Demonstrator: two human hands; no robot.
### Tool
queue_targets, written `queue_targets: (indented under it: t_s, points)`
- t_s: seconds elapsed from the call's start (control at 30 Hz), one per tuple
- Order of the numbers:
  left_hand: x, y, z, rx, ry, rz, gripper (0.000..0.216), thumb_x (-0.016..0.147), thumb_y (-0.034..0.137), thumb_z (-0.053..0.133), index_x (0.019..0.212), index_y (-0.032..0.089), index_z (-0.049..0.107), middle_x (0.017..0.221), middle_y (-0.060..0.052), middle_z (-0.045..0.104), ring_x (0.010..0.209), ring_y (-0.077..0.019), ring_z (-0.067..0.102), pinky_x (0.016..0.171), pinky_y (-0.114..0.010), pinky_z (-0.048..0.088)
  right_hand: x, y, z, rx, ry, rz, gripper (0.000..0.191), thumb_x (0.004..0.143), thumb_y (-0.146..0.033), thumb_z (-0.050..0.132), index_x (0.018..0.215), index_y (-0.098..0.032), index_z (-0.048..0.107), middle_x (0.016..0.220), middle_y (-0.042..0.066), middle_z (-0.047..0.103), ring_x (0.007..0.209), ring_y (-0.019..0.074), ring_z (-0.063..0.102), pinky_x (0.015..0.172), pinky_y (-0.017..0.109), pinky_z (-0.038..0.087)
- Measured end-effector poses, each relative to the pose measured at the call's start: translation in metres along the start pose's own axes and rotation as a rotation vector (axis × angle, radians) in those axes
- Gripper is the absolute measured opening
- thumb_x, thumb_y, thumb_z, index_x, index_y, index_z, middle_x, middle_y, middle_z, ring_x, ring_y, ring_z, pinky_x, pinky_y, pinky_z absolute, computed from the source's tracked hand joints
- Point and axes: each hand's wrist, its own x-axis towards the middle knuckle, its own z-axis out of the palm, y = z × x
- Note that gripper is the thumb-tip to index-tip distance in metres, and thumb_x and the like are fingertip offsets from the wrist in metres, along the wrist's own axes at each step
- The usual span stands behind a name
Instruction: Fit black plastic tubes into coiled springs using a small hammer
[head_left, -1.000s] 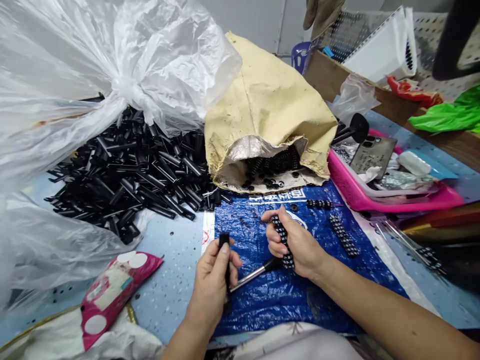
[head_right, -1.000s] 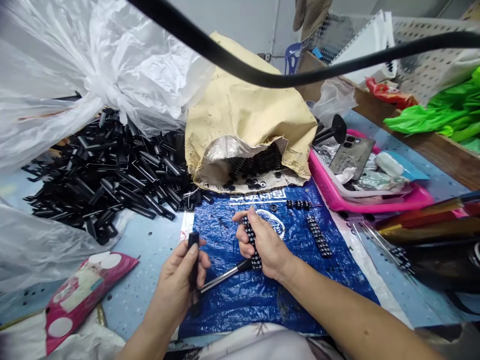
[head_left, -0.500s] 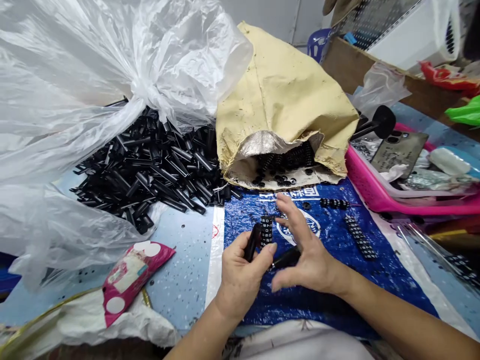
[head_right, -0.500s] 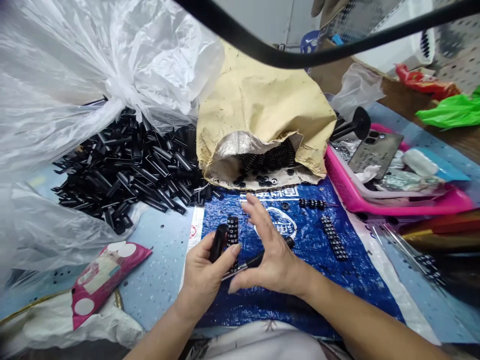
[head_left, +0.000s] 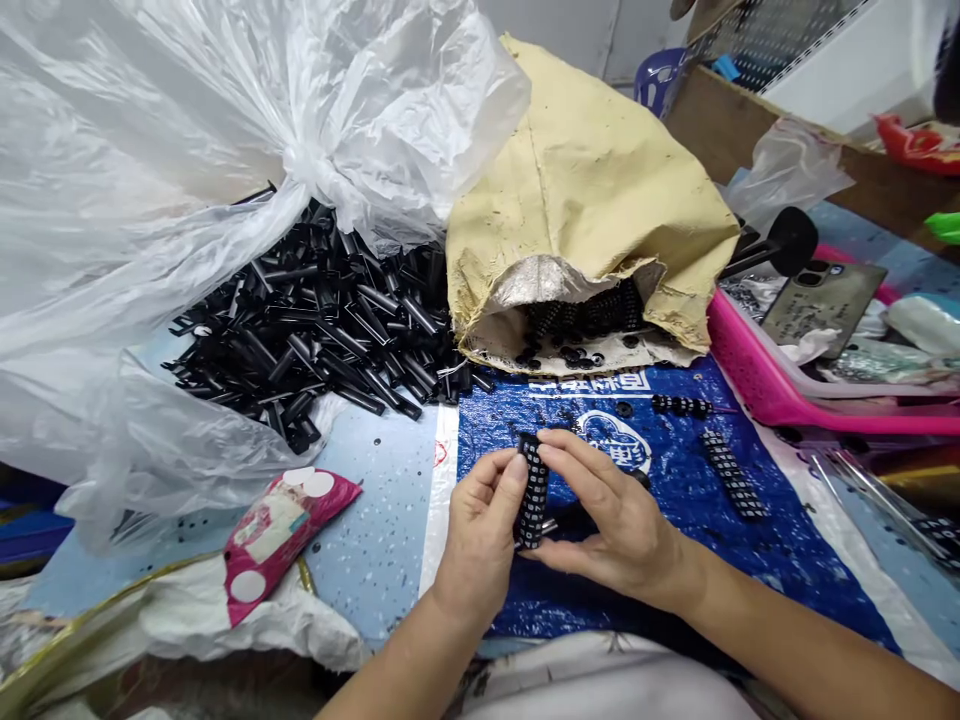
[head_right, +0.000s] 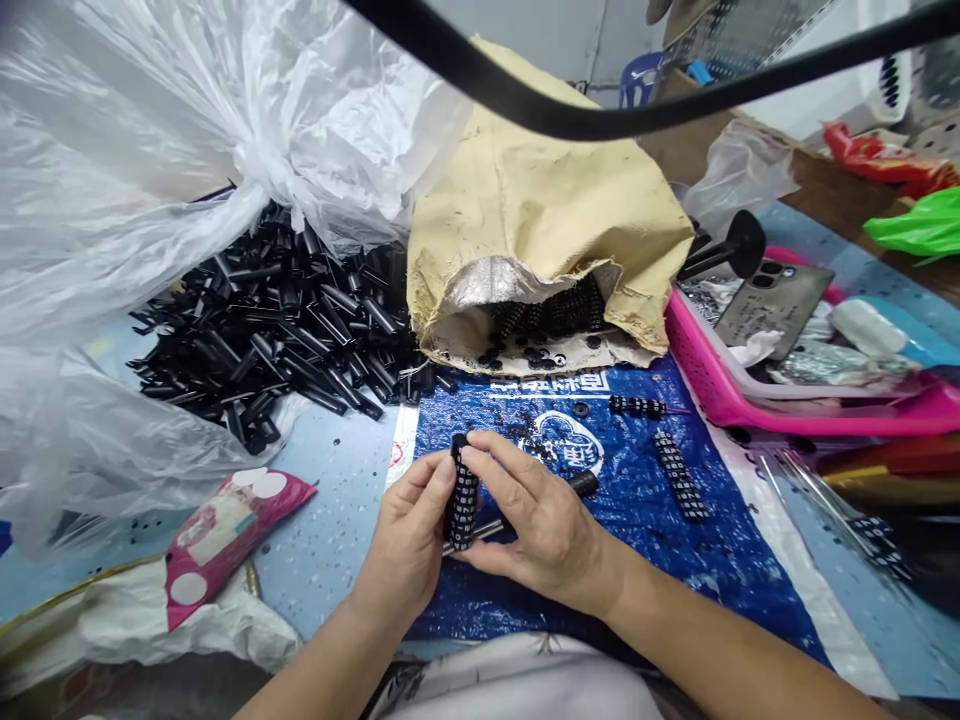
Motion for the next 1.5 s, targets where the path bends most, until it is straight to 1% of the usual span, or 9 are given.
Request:
queue_targets:
  t_s: [0.2, 0.33, 0.47, 0.6, 0.7, 0.9, 1.07, 1.33, 1.5]
  points:
    - [0.001, 0.003, -0.014, -0.095, -0.081, -0.189, 0.033, 0.079, 0.043, 0.079, 0.099, 0.018, 0.075, 0.085, -0.005, 0.073, 0.076, -0.017, 0.066, 0.073, -0.029, 0.052, -0.005, 0.002, 0.006, -0.028, -0.077, 0.01, 0.088, 0.089, -0.036, 0.073, 0.158, -0.016, 0.022, 0.148, 0.021, 0.046, 0.139, 0.03, 0.046, 0.112, 0.047, 0.048]
    - [0.005, -0.002, -0.038, 0.052, 0.002, -0.063, 0.028, 0.075, 0.038, 0.082, 0.093, 0.018, 0.073, 0.087, -0.004, 0.073, 0.077, -0.0152, 0.065, 0.073, -0.026, 0.05, -0.017, 0.006, 0.007, -0.044, -0.164, 0.034, 0.095, 0.087, -0.055, 0.068, 0.156, -0.01, 0.023, 0.144, 0.024, 0.049, 0.14, 0.0353, 0.043, 0.112, 0.056, 0.045]
    - [0.01, -0.001, -0.078, 0.589, 0.069, 0.172, 0.021, 0.081, 0.034, 0.073, 0.096, 0.02, 0.075, 0.091, -0.004, 0.074, 0.082, -0.0182, 0.064, 0.077, -0.03, 0.048, -0.038, 0.01, 0.008, -0.124, -0.344, 0.058, 0.025, 0.099, -0.026, 0.056, 0.121, -0.016, 0.059, 0.106, 0.012, 0.067, 0.1, 0.0273, 0.064, 0.084, 0.046, 0.057]
    - [0.014, 0.009, -0.101, 1.033, -0.024, 0.171, 0.012, 0.077, 0.028, 0.073, 0.086, 0.019, 0.076, 0.082, -0.003, 0.069, 0.08, -0.0195, 0.061, 0.074, -0.031, 0.043, -0.038, 0.007, 0.005, -0.08, -0.243, 0.113, 0.015, 0.099, -0.015, 0.051, 0.112, -0.016, 0.058, 0.087, 0.006, 0.062, 0.075, 0.0183, 0.059, 0.067, 0.032, 0.052]
    - [0.017, 0.012, -0.103, 1.053, -0.124, 0.051, 0.016, 0.074, 0.033, 0.076, 0.08, 0.019, 0.073, 0.074, 0.0, 0.062, 0.07, -0.0164, 0.055, 0.064, -0.028, 0.038, -0.024, 0.005, 0.006, -0.031, -0.083, 0.137, 0.025, 0.099, -0.01, 0.048, 0.122, -0.016, 0.054, 0.087, 0.005, 0.061, 0.073, 0.0159, 0.059, 0.066, 0.028, 0.051]
    - [0.027, 0.008, -0.105, 0.95, -0.207, -0.036, 0.024, 0.071, 0.039, 0.076, 0.078, 0.018, 0.068, 0.064, 0.004, 0.053, 0.061, -0.013, 0.046, 0.056, -0.025, 0.031, -0.007, 0.004, 0.015, -0.234, -0.257, 0.101, 0.017, 0.101, -0.018, 0.049, 0.115, -0.016, 0.06, 0.077, 0.003, 0.058, 0.064, 0.0162, 0.056, 0.058, 0.029, 0.047]
    - [0.04, 0.014, -0.108, 0.985, -0.288, -0.104, 0.035, 0.062, 0.043, 0.081, 0.067, 0.019, 0.057, 0.059, 0.006, 0.047, 0.057, -0.0116, 0.039, 0.053, -0.025, 0.027, -0.002, -0.01, 0.015, 0.052, -0.13, -0.049, 0.027, 0.101, -0.015, 0.045, 0.127, -0.014, 0.053, 0.087, 0.006, 0.065, 0.076, 0.0168, 0.061, 0.067, 0.028, 0.05]
    - [0.033, 0.029, -0.097, 1.196, -0.281, -0.049, 0.023, 0.07, 0.031, 0.072, 0.069, 0.019, 0.052, 0.063, 0.005, 0.047, 0.059, -0.0122, 0.039, 0.055, -0.027, 0.025, -0.017, -0.014, 0.021, -0.1, -0.556, -0.109, 0.02, 0.103, -0.026, 0.046, 0.104, -0.017, 0.065, 0.074, 0.001, 0.056, 0.062, 0.0162, 0.052, 0.058, 0.032, 0.039]
    - [0.001, 0.09, -0.151, 1.112, -0.687, -0.431, 0.03, 0.064, 0.039, 0.082, 0.074, 0.019, 0.062, 0.062, 0.006, 0.049, 0.058, -0.0119, 0.042, 0.052, -0.024, 0.029, -0.028, 0.009, 0.002, -0.063, -0.49, -0.082, 0.019, 0.102, -0.024, 0.049, 0.107, -0.016, 0.065, 0.077, 0.003, 0.057, 0.067, 0.016, 0.052, 0.062, 0.031, 0.038]
